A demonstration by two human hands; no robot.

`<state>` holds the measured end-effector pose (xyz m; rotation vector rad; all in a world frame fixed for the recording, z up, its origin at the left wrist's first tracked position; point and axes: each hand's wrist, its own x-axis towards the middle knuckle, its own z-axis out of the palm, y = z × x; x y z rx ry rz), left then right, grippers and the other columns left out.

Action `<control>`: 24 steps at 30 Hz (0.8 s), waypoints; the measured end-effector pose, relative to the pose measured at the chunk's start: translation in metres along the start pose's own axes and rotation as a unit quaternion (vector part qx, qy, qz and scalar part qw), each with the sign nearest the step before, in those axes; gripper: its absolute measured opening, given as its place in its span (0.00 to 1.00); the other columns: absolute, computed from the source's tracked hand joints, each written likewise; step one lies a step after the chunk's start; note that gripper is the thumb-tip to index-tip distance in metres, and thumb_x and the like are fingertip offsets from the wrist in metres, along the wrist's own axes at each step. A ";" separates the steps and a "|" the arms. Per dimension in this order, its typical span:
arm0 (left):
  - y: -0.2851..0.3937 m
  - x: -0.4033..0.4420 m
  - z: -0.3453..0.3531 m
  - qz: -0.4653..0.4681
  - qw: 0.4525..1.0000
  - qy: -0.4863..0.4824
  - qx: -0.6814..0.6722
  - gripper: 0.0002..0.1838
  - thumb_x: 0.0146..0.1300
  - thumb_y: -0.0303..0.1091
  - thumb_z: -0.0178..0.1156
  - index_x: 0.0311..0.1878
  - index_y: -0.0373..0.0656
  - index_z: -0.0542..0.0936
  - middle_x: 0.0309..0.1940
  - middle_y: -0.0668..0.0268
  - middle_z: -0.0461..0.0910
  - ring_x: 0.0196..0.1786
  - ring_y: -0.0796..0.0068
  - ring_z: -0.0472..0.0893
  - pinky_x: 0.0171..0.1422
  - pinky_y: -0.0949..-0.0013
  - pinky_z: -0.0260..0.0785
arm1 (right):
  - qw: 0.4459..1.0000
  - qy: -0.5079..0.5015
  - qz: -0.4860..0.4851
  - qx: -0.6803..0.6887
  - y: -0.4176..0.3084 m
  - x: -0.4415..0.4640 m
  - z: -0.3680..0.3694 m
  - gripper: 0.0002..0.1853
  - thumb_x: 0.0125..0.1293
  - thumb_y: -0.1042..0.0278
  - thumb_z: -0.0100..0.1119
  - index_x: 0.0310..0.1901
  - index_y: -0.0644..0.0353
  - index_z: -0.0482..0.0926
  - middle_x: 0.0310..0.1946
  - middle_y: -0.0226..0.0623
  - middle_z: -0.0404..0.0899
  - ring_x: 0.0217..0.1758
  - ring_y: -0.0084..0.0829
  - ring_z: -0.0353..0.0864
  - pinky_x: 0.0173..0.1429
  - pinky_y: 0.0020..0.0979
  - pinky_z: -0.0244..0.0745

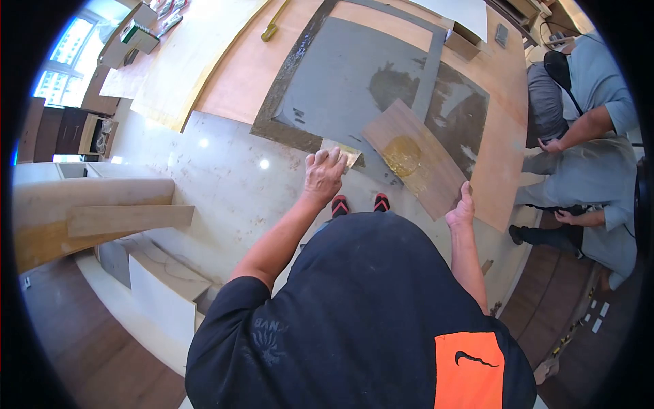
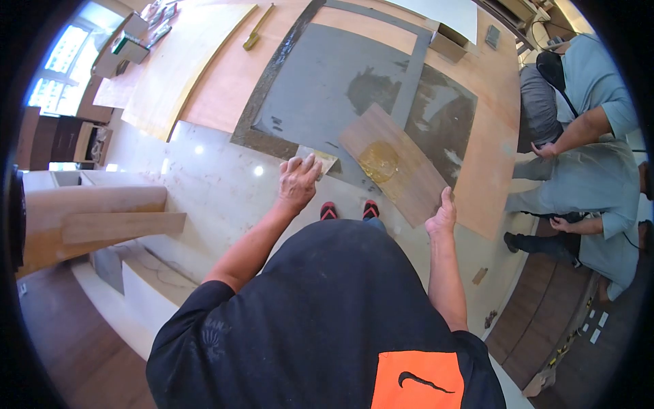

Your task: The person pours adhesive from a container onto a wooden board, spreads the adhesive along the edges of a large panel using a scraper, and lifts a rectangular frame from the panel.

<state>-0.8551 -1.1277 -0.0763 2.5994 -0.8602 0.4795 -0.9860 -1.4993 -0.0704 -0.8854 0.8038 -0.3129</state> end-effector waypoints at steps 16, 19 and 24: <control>-0.036 -0.010 -0.003 0.024 0.999 -0.046 0.002 0.18 0.54 0.29 0.59 0.50 0.47 0.81 0.56 0.63 0.80 0.56 0.61 0.74 0.57 0.53 0.63 | 0.999 -0.014 0.024 0.025 0.005 -0.012 -0.006 0.31 0.71 0.47 0.62 0.64 0.63 0.72 0.60 0.42 0.78 0.64 0.42 0.77 0.70 0.49 0.71; -0.037 -0.014 0.009 -0.021 0.997 -0.051 0.048 0.22 0.54 0.30 0.59 0.55 0.46 0.81 0.60 0.60 0.79 0.55 0.60 0.75 0.56 0.52 0.63 | 0.998 -0.032 0.038 0.032 0.010 -0.011 -0.006 0.31 0.71 0.47 0.62 0.64 0.62 0.72 0.60 0.42 0.78 0.64 0.42 0.77 0.70 0.49 0.71; -0.024 -0.039 0.015 -0.001 0.995 -0.085 0.056 0.26 0.54 0.29 0.59 0.60 0.44 0.80 0.64 0.59 0.77 0.56 0.60 0.74 0.55 0.53 0.63 | 0.998 -0.049 0.046 0.019 0.018 -0.008 0.000 0.31 0.70 0.46 0.63 0.64 0.61 0.72 0.60 0.41 0.78 0.64 0.42 0.77 0.70 0.49 0.71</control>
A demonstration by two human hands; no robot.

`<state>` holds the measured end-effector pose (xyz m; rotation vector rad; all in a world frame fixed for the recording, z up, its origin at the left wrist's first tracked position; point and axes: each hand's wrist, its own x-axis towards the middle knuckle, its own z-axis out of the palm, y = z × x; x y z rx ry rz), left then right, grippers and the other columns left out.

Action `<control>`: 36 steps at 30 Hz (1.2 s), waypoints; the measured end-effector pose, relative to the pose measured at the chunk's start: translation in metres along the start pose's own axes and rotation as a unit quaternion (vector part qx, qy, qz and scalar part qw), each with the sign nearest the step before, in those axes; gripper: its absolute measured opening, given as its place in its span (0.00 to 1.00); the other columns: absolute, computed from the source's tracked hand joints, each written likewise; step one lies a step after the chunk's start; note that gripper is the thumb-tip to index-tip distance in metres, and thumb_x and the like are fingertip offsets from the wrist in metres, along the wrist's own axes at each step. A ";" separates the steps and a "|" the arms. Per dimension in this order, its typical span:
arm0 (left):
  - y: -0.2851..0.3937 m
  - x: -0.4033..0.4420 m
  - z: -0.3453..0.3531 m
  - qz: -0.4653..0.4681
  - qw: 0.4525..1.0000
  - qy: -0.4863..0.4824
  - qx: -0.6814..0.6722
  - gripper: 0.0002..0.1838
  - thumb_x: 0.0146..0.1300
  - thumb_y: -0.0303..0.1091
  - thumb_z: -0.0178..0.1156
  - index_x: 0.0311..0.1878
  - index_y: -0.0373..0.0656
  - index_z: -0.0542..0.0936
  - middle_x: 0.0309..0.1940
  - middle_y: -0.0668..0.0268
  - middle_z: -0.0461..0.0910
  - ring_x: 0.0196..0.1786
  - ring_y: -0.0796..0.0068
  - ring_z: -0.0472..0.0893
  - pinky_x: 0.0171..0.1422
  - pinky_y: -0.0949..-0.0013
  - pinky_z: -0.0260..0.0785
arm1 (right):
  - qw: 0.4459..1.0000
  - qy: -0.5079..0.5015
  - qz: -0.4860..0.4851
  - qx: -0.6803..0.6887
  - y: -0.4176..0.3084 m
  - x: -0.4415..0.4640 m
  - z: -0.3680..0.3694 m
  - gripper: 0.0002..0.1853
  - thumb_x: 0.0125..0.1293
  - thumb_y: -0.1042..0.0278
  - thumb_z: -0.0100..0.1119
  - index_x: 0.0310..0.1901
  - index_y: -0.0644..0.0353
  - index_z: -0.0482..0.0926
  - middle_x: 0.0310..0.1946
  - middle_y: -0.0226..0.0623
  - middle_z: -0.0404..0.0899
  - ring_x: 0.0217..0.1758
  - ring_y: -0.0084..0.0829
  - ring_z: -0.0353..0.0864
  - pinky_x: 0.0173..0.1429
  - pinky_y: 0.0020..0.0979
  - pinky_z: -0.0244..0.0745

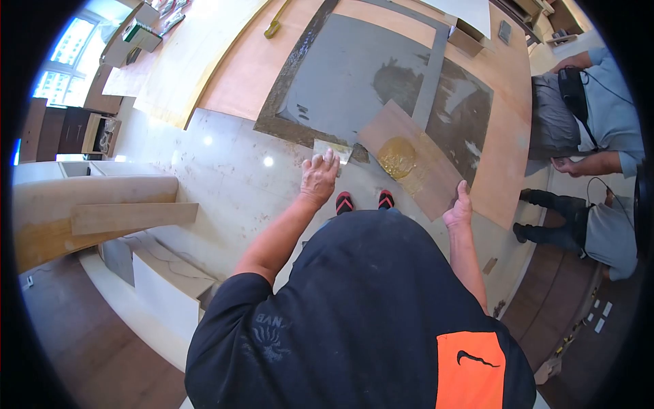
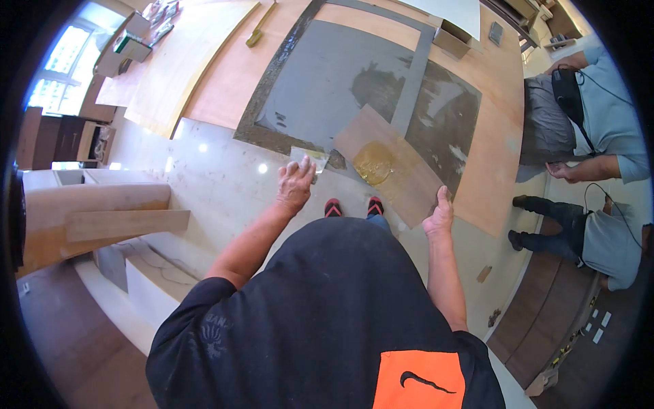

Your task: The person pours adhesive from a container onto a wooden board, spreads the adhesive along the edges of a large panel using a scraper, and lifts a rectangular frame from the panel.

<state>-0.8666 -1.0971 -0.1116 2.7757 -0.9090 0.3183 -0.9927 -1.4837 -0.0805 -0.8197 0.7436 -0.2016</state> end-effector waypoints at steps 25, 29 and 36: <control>0.005 0.013 -0.012 0.012 0.999 0.014 -0.030 0.21 0.56 0.31 0.59 0.54 0.45 0.82 0.57 0.63 0.78 0.57 0.63 0.73 0.56 0.54 0.61 | 0.999 0.023 -0.031 -0.010 -0.012 -0.011 0.003 0.30 0.69 0.47 0.64 0.62 0.63 0.73 0.59 0.42 0.79 0.63 0.41 0.78 0.70 0.48 0.71; 0.004 0.026 -0.003 0.007 0.999 0.031 -0.020 0.21 0.55 0.31 0.59 0.55 0.45 0.82 0.56 0.63 0.78 0.57 0.62 0.73 0.56 0.53 0.61 | 0.999 0.004 -0.031 -0.012 -0.012 -0.011 0.004 0.30 0.70 0.48 0.64 0.63 0.63 0.73 0.59 0.42 0.79 0.63 0.41 0.77 0.70 0.48 0.71; 0.006 0.006 -0.013 0.007 0.999 0.038 -0.038 0.21 0.52 0.28 0.60 0.52 0.45 0.82 0.55 0.64 0.79 0.54 0.62 0.74 0.56 0.54 0.61 | 0.999 0.027 -0.037 -0.002 -0.014 -0.019 0.009 0.30 0.71 0.48 0.62 0.63 0.64 0.73 0.60 0.42 0.79 0.64 0.42 0.77 0.70 0.49 0.71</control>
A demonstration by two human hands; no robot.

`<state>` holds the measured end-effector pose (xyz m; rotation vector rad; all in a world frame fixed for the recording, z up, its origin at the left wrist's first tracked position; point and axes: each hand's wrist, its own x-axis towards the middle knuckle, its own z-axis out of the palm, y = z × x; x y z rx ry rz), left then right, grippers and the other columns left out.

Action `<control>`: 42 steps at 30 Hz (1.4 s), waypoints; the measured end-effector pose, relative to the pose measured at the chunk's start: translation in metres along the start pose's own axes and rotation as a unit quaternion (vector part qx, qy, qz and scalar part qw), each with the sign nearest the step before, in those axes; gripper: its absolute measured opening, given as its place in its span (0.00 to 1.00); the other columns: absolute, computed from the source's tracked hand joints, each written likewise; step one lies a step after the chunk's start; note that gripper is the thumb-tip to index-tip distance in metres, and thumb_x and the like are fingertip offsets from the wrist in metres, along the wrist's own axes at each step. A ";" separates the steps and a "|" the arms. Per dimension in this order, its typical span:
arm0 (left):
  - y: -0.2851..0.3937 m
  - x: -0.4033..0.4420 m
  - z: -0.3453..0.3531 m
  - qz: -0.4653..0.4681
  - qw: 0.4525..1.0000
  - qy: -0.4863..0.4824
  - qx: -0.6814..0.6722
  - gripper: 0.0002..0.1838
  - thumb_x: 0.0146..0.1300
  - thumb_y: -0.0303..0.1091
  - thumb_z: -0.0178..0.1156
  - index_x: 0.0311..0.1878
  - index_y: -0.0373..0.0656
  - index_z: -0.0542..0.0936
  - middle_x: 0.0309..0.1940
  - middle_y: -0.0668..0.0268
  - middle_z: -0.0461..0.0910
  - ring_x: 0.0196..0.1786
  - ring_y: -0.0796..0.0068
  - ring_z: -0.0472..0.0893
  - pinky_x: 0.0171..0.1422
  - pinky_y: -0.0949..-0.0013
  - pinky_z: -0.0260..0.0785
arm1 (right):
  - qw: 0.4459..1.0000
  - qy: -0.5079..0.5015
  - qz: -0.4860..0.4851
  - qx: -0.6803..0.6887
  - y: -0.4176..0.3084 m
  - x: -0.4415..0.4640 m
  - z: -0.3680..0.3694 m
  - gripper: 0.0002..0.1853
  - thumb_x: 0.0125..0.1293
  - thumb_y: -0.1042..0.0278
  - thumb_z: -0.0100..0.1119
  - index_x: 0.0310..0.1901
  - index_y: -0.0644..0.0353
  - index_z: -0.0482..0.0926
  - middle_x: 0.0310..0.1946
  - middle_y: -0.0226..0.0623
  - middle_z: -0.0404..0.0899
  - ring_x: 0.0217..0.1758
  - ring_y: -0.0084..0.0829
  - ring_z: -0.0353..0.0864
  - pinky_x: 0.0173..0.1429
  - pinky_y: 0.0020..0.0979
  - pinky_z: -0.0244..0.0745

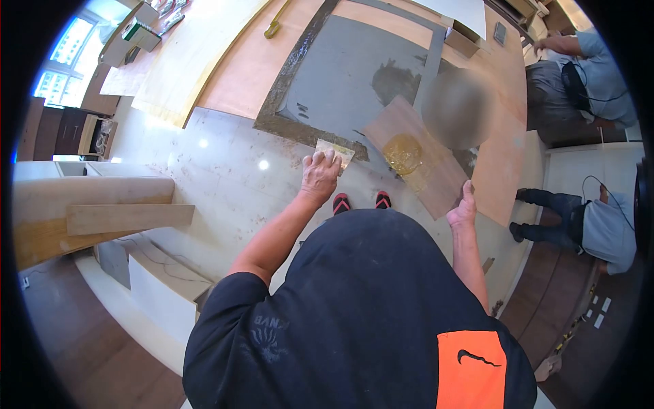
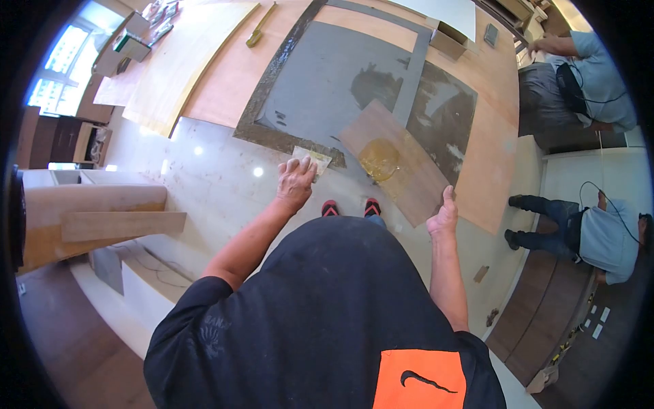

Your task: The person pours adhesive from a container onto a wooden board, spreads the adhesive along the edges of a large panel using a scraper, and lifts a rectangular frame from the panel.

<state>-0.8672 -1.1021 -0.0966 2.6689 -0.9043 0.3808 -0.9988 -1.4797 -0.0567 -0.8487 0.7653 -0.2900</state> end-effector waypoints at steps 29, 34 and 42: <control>-0.023 -0.002 -0.035 -0.108 0.992 0.052 0.026 0.16 0.57 0.28 0.57 0.50 0.42 0.81 0.53 0.56 0.81 0.51 0.55 0.77 0.55 0.53 0.67 | 1.000 0.007 0.010 -0.004 0.000 0.002 0.007 0.31 0.72 0.46 0.61 0.64 0.64 0.73 0.61 0.43 0.78 0.66 0.43 0.76 0.72 0.49 0.69; -0.016 -0.017 0.003 -0.037 0.997 0.018 0.070 0.26 0.58 0.33 0.58 0.62 0.41 0.77 0.67 0.51 0.72 0.58 0.57 0.74 0.62 0.50 0.63 | 1.000 -0.011 0.024 -0.008 0.000 0.002 0.014 0.31 0.71 0.46 0.61 0.64 0.64 0.73 0.62 0.44 0.78 0.66 0.43 0.76 0.73 0.49 0.68; 0.010 -0.047 -0.007 -0.027 0.999 0.026 0.002 0.25 0.55 0.29 0.57 0.59 0.42 0.79 0.65 0.56 0.74 0.59 0.58 0.73 0.64 0.50 0.61 | 1.000 0.003 0.019 -0.017 -0.003 0.002 0.022 0.30 0.70 0.47 0.64 0.62 0.63 0.74 0.60 0.42 0.79 0.64 0.42 0.77 0.71 0.49 0.70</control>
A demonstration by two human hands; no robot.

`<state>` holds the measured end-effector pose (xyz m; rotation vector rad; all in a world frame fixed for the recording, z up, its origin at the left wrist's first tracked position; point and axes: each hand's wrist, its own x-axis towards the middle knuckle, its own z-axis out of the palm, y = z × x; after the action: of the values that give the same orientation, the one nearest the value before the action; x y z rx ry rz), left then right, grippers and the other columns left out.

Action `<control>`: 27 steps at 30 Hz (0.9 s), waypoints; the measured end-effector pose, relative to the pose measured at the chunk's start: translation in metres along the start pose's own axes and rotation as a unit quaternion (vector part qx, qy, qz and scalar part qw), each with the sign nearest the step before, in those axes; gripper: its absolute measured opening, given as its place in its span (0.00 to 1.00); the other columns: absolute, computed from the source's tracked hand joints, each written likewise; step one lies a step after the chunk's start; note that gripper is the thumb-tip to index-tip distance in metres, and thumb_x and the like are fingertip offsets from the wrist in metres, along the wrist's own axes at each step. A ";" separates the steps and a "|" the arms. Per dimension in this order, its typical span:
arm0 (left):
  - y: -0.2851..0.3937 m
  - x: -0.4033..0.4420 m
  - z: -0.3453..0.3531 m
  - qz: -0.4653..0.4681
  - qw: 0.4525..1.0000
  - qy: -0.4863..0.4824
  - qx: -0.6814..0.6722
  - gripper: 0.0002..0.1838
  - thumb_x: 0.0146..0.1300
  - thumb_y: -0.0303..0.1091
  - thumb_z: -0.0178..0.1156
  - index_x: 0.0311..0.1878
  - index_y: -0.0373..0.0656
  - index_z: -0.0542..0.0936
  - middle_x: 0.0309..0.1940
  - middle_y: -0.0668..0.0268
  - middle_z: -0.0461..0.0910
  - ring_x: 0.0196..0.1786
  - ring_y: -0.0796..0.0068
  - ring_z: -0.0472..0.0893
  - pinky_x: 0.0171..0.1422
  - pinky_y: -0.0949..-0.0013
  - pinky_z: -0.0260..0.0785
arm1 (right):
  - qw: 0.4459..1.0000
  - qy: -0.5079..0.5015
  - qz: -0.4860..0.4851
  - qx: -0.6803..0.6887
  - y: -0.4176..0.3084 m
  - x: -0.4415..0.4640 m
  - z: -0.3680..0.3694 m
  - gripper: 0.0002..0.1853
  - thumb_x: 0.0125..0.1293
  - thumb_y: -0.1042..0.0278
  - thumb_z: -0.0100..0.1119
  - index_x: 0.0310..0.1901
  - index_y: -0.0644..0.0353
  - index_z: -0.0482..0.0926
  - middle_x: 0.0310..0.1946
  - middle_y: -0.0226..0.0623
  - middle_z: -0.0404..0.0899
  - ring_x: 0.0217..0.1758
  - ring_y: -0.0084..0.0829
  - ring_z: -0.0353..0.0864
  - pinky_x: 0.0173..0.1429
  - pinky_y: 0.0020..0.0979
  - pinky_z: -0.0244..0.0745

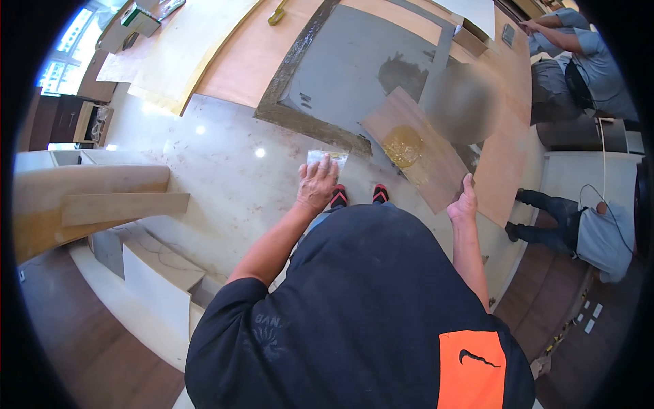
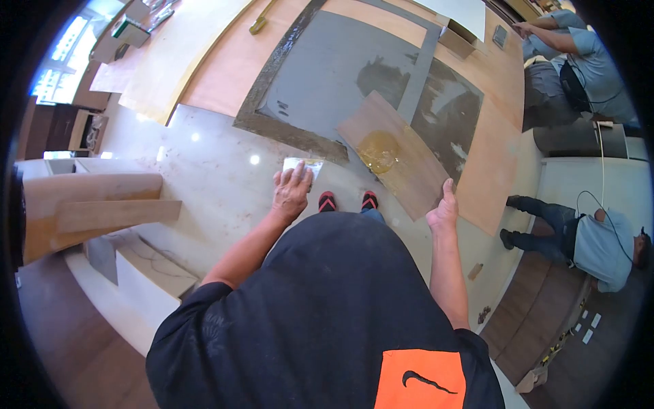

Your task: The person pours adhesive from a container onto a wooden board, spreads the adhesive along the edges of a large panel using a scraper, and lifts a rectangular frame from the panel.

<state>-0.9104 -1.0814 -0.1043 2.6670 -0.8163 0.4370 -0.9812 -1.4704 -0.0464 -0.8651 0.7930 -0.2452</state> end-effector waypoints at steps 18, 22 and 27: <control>0.013 0.103 -0.048 -0.006 0.990 0.090 -0.107 0.17 0.53 0.23 0.57 0.48 0.45 0.81 0.47 0.67 0.83 0.49 0.59 0.79 0.55 0.55 0.67 | 0.991 -0.113 0.031 -0.065 0.007 0.002 0.088 0.24 0.72 0.50 0.62 0.58 0.62 0.76 0.56 0.39 0.80 0.61 0.36 0.78 0.67 0.45 0.73; 0.025 0.095 -0.045 0.000 0.990 0.070 -0.123 0.16 0.55 0.24 0.56 0.47 0.44 0.81 0.47 0.66 0.84 0.50 0.59 0.79 0.55 0.56 0.67 | 0.985 -0.145 0.069 -0.061 0.014 0.016 0.091 0.25 0.70 0.48 0.64 0.59 0.59 0.76 0.57 0.40 0.80 0.62 0.38 0.78 0.69 0.50 0.72; 0.029 0.091 -0.042 0.020 0.986 0.052 -0.154 0.15 0.56 0.24 0.57 0.47 0.44 0.81 0.47 0.67 0.84 0.50 0.61 0.79 0.55 0.57 0.67 | 0.984 -0.140 0.097 -0.047 0.019 0.021 0.094 0.26 0.71 0.47 0.62 0.59 0.60 0.77 0.58 0.41 0.80 0.64 0.39 0.77 0.70 0.51 0.70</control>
<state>-0.8642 -1.1320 -0.0258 2.3279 -0.8317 0.4173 -0.9024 -1.4134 -0.0352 -0.8821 0.6229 0.0857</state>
